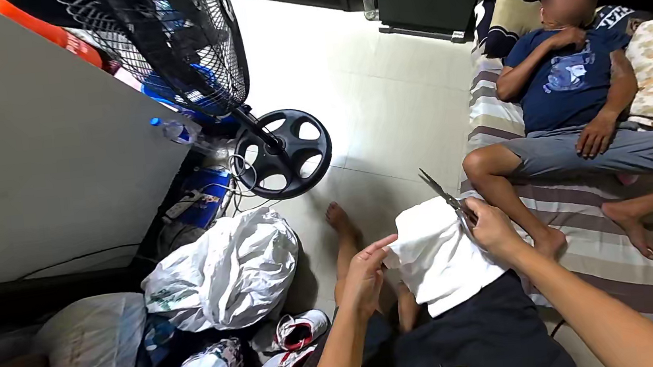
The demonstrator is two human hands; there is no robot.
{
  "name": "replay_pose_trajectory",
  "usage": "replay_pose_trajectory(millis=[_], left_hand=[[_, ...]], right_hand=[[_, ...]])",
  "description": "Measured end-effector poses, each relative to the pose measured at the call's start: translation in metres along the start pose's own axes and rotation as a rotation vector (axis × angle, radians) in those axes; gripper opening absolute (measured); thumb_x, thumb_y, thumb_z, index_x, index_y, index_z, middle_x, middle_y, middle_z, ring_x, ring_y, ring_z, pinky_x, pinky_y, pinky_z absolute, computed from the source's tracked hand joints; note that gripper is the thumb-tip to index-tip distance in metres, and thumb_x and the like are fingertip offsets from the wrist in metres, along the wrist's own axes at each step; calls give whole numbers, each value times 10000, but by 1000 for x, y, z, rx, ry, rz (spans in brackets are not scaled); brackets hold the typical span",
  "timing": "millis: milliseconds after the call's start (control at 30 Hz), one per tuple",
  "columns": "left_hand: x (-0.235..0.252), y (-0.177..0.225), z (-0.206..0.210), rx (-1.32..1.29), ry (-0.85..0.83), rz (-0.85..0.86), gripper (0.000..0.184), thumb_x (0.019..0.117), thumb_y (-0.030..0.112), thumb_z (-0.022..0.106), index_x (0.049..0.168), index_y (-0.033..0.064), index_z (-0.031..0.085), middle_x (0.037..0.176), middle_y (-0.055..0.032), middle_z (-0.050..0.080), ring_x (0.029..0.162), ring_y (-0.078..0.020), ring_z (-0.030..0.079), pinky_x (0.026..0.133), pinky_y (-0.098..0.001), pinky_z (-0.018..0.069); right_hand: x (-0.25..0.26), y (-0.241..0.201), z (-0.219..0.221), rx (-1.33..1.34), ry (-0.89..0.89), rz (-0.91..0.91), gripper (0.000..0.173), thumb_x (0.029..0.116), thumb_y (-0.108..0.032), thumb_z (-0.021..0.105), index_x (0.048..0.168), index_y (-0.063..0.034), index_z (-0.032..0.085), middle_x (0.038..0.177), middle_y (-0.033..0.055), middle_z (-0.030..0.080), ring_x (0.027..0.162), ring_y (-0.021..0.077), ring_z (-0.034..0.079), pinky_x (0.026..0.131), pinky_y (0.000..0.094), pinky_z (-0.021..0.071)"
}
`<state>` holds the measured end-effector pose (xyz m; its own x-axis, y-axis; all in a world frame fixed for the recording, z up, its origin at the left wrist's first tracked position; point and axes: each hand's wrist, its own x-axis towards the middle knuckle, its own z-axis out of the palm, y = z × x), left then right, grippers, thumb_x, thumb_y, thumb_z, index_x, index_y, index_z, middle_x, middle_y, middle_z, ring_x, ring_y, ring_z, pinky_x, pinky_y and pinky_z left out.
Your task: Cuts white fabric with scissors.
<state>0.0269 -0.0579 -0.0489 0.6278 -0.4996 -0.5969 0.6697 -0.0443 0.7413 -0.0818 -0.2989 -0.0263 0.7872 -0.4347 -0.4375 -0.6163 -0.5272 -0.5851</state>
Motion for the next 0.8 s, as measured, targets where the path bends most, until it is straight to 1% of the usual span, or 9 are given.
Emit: replay_pose_trajectory(millis=[100, 167, 267, 367, 467, 567, 633, 700, 800], left_hand=[[-2, 28, 10, -102, 74, 0, 285, 1065, 30, 415, 1198, -39, 658, 1026, -70, 733, 774, -77, 687, 689, -218, 569], [-1, 48, 17, -133, 87, 35, 282, 1058, 8, 408, 1212, -40, 638, 1017, -75, 729, 773, -98, 698, 688, -244, 584], [5, 82, 29, -147, 108, 87, 282, 1052, 4, 411, 1261, -35, 596, 967, -73, 708, 749, -108, 691, 676, -260, 588], [13, 121, 39, -179, 216, 176, 266, 1032, -24, 426, 1236, -33, 596, 813, -36, 643, 635, -75, 623, 613, -218, 554], [15, 156, 31, -255, 278, 264, 306, 1033, -31, 395, 1269, 1, 588, 900, -32, 659, 643, -62, 617, 613, -205, 542], [2, 176, 15, -376, 336, 314, 303, 1022, -39, 395, 1235, 29, 599, 917, -16, 659, 636, -36, 610, 595, -167, 534], [-17, 171, 6, -389, 287, 290, 310, 1028, -22, 380, 1233, 38, 605, 876, 13, 647, 634, -20, 604, 595, -152, 532], [-43, 149, 3, -351, 150, 221, 344, 1038, -9, 322, 1271, 48, 569, 774, 49, 619, 598, 3, 598, 561, -131, 527], [-82, 87, 14, -300, -3, 13, 390, 1042, -14, 337, 1378, 35, 528, 777, -20, 683, 600, -47, 648, 548, -176, 553]], right_hand=[[13, -3, -6, 154, 26, 17, 256, 919, -86, 650, 1144, 31, 626, 980, 166, 666, 896, 272, 642, 832, 482, 509], [16, -13, -20, 266, 60, 19, 236, 907, -39, 674, 1118, 55, 626, 953, 132, 672, 847, 181, 635, 804, 381, 520], [24, -23, -38, 443, 165, -31, 165, 880, 24, 676, 1025, 47, 602, 822, 31, 622, 707, 37, 570, 680, 227, 487], [35, -40, -58, 447, 296, -84, 161, 873, 4, 722, 991, 14, 612, 769, 51, 606, 665, 104, 572, 647, 323, 512], [30, -63, -88, 349, 408, -196, 196, 915, -20, 709, 1068, 45, 605, 838, 126, 614, 693, 183, 577, 643, 408, 508], [13, -69, -105, 508, 512, -397, 148, 899, -5, 638, 1026, -29, 566, 857, 4, 601, 710, 49, 569, 640, 240, 506], [-7, -63, -114, 646, 516, -434, 156, 869, 4, 618, 948, -118, 561, 827, -63, 626, 712, 12, 591, 638, 200, 515], [-25, -33, -119, 661, 465, -472, 178, 835, -15, 608, 917, -167, 565, 805, -99, 649, 702, 1, 610, 626, 188, 521], [-53, 38, -106, 590, 439, -344, 161, 812, -34, 647, 895, -156, 584, 820, -110, 695, 732, -5, 652, 667, 189, 550]])
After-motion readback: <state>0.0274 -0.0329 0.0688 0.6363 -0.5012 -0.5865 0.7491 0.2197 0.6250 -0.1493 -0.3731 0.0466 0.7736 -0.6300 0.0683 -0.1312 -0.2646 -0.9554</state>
